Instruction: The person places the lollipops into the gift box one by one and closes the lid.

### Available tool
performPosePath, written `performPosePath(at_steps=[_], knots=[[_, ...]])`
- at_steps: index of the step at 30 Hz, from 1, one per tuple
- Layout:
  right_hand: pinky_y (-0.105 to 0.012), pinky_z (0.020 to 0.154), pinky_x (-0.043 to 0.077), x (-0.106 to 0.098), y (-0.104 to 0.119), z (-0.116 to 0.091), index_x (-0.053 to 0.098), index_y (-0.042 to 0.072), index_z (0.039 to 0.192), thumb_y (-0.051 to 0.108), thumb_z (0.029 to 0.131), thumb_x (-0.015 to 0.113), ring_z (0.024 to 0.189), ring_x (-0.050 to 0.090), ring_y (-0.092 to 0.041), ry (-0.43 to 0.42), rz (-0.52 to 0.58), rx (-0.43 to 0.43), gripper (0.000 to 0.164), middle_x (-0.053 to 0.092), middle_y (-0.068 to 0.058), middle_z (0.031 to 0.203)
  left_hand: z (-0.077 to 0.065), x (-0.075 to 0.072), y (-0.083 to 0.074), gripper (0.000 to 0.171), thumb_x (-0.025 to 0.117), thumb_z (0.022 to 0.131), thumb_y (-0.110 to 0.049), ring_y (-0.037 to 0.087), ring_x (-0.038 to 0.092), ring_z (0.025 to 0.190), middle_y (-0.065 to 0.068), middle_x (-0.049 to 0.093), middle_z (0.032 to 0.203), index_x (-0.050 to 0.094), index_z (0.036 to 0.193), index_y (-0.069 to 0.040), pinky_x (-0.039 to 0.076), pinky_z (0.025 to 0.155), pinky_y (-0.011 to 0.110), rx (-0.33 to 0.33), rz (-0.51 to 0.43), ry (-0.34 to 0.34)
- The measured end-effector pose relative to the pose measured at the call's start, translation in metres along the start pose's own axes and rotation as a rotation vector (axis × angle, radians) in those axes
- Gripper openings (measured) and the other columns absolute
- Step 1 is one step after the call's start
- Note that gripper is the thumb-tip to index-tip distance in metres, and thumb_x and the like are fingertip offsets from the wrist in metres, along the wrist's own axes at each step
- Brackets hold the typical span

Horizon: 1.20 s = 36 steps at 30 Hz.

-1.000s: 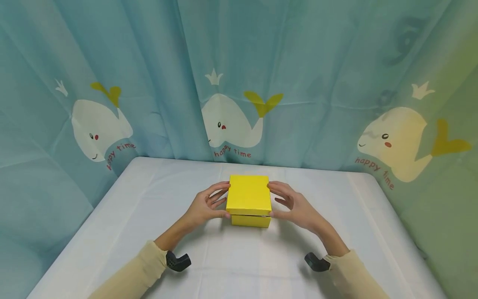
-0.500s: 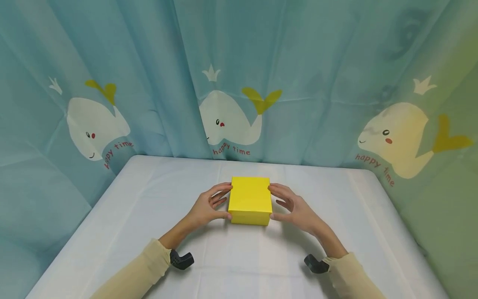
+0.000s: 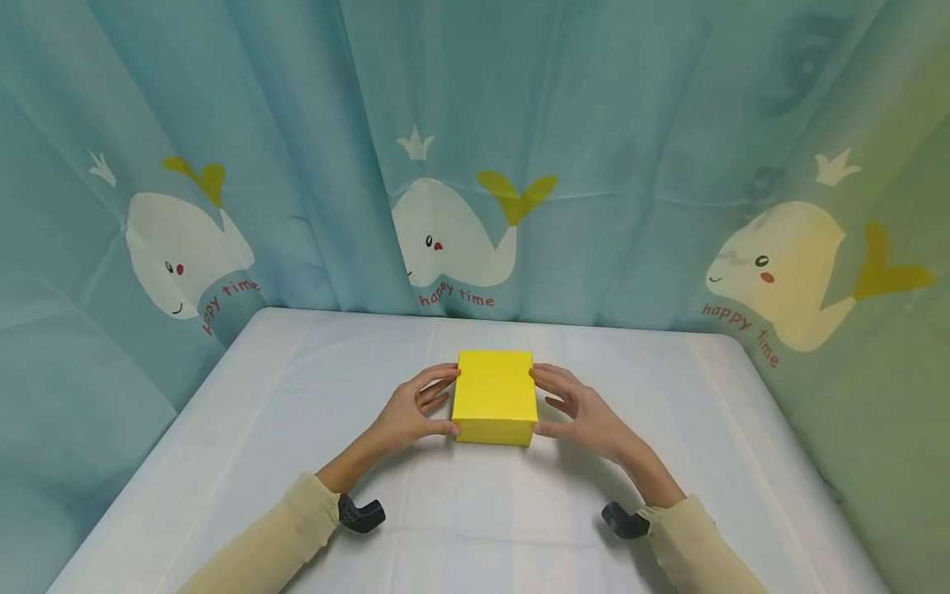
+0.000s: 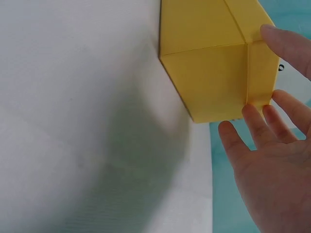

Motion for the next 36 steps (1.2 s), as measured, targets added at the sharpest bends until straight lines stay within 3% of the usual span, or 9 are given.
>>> performPosePath(at_steps=[15, 24, 36], knots=[[-0.039, 0.116, 0.038, 0.006, -0.018, -0.002, 0.039, 0.015, 0.159, 0.013, 0.086, 0.085, 0.15, 0.033, -0.036, -0.024, 0.01, 0.077, 0.085, 0.028, -0.009, 0.166, -0.001, 0.002, 0.006, 0.086, 0.091, 0.074, 0.001, 0.026, 0.04, 0.147, 0.011, 0.043, 0.157, 0.048, 0.149, -0.007, 0.041, 0.116, 0.035, -0.016, 0.017, 0.03], [-0.039, 0.116, 0.039, 0.009, -0.018, -0.003, 0.036, 0.013, 0.16, 0.007, 0.087, 0.083, 0.149, 0.032, -0.039, -0.025, 0.008, 0.045, 0.087, 0.026, -0.012, 0.166, -0.001, 0.002, 0.011, 0.087, 0.091, 0.074, 0.0, 0.024, 0.041, 0.147, 0.01, 0.044, 0.157, 0.048, 0.149, -0.01, 0.043, 0.114, 0.033, -0.015, 0.043, 0.029], [-0.038, 0.115, 0.04, 0.01, -0.019, -0.005, 0.037, 0.016, 0.159, 0.009, 0.086, 0.084, 0.149, 0.034, -0.038, -0.034, 0.007, 0.069, 0.088, 0.027, -0.01, 0.166, -0.002, 0.002, 0.011, 0.085, 0.091, 0.074, 0.0, 0.023, 0.042, 0.146, 0.009, 0.045, 0.156, 0.05, 0.148, -0.01, 0.043, 0.115, 0.034, -0.028, 0.041, 0.025]])
Point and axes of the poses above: each hand's wrist, its own z-axis towards the middle knuckle, its own x-axis out of the palm, y = z × x, the point moved 5 cm from there along z, towards the middle knuckle
